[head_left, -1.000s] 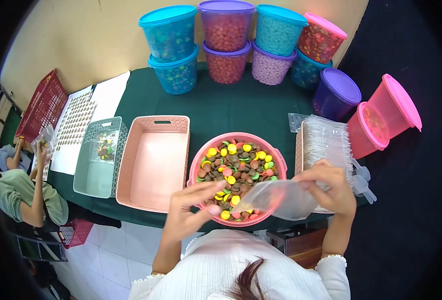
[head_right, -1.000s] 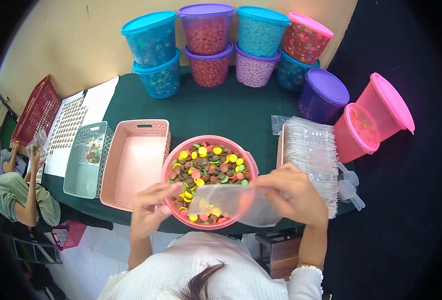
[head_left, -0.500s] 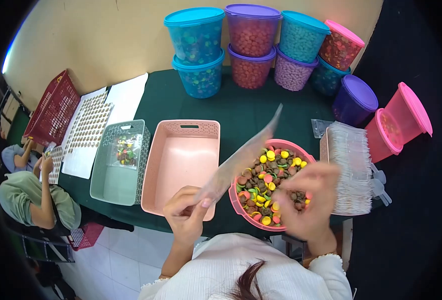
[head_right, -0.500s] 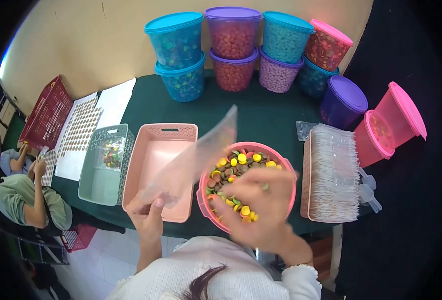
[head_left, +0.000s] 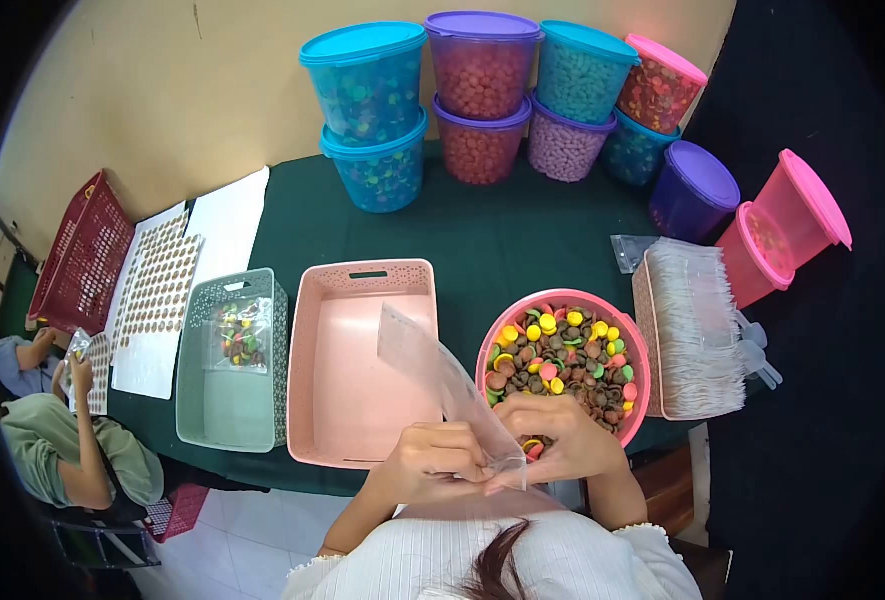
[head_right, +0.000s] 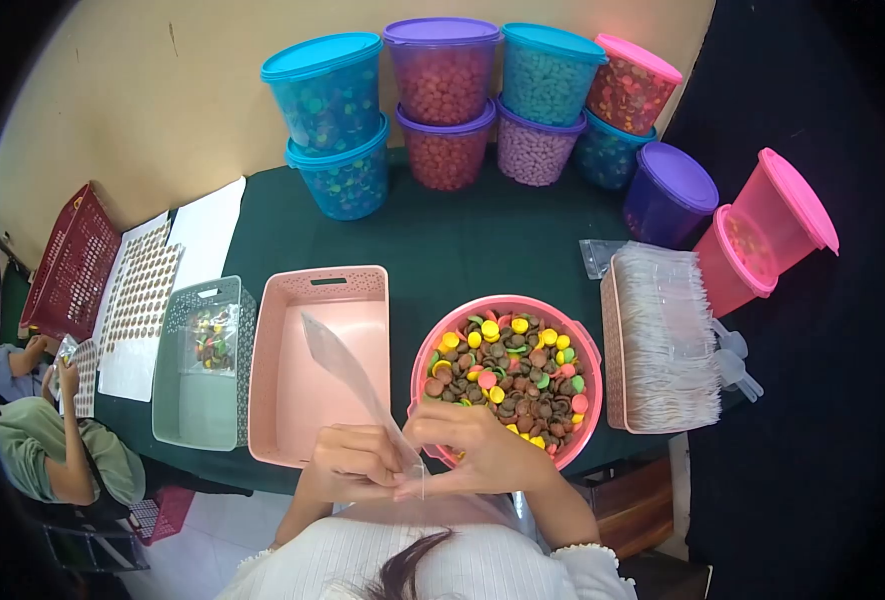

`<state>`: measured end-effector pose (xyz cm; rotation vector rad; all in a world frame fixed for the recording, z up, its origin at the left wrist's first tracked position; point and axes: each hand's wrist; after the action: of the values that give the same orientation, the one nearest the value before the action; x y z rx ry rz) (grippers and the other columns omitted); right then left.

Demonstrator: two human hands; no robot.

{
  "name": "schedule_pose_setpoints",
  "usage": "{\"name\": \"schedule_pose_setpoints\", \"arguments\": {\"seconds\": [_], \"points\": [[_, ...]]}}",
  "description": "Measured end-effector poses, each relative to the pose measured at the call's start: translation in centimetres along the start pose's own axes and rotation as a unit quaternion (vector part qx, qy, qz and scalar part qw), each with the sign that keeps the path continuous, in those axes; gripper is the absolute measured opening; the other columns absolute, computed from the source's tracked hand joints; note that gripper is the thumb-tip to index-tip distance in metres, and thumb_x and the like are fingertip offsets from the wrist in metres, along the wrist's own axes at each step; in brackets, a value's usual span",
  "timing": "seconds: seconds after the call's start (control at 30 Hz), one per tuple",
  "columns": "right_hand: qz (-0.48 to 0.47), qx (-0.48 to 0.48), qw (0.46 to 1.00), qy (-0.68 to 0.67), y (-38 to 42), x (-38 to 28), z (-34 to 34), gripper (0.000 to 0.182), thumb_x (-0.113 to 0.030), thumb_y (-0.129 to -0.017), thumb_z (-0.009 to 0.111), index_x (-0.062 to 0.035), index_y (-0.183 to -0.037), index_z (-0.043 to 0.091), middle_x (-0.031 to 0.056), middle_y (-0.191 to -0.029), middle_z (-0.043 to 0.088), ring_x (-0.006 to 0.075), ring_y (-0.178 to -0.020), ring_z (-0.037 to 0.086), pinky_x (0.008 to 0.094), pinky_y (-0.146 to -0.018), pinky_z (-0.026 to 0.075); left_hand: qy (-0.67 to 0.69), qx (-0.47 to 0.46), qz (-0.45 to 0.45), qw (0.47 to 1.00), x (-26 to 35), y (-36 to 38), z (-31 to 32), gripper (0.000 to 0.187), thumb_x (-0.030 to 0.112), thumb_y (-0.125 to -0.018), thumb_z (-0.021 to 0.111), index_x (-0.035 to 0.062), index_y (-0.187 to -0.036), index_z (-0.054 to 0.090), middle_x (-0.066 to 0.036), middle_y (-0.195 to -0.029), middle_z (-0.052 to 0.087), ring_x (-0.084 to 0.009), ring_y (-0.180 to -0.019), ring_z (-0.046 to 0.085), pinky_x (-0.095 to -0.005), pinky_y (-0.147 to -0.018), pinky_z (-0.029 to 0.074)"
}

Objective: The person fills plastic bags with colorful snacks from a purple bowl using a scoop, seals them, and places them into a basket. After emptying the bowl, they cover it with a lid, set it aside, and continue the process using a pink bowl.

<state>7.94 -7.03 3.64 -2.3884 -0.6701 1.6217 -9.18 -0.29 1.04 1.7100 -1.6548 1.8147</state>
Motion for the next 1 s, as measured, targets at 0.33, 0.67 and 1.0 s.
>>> {"name": "schedule_pose_setpoints", "arguments": {"seconds": [0.33, 0.67, 1.0], "points": [[0.086, 0.17, 0.982, 0.004, 0.4, 0.6, 1.5, 0.025, 0.004, -0.064, 0.058, 0.0002, -0.089, 0.058, 0.0079, -0.076, 0.062, 0.0141, -0.064, 0.06, 0.0238, -0.059, 0.048, -0.108, 0.091, 0.053, 0.989, 1.6, -0.5, -1.1, 0.018, 0.006, -0.057, 0.074, 0.0047, -0.066, 0.058, -0.004, -0.068, 0.057, -0.0159, -0.065, 0.053, -0.0256, -0.052, 0.042], [0.08, 0.178, 0.98, -0.021, 1.5, -0.1, 0.3, 0.02, 0.005, -0.064, 0.058, 0.0021, -0.084, 0.06, 0.0109, -0.075, 0.063, 0.0143, -0.065, 0.061, 0.0235, -0.062, 0.047, -0.125, 0.398, -0.052, 0.907, -2.6, -0.7, -3.4, 0.038, 0.002, -0.065, 0.067, -0.0011, -0.102, 0.056, -0.009, -0.079, 0.056, -0.0135, -0.074, 0.053, -0.023, -0.057, 0.043], [0.102, 0.193, 0.964, -0.149, 2.2, 0.7, 0.5, 0.018, 0.003, -0.07, 0.053, 0.0061, -0.087, 0.057, 0.012, -0.076, 0.063, 0.0144, -0.067, 0.061, 0.0239, -0.065, 0.047, -0.216, 0.401, 0.021, 0.89, -4.2, -0.8, -2.6, 0.036, -0.005, -0.062, 0.068, 0.0022, -0.096, 0.06, -0.011, -0.081, 0.058, -0.0102, -0.06, 0.055, -0.0177, -0.047, 0.04]]}}
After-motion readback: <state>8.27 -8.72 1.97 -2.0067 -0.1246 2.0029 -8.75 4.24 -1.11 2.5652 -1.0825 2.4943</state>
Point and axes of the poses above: each hand's wrist, its own y-axis away from the middle knuckle, its own z-axis out of the palm, x = y × z
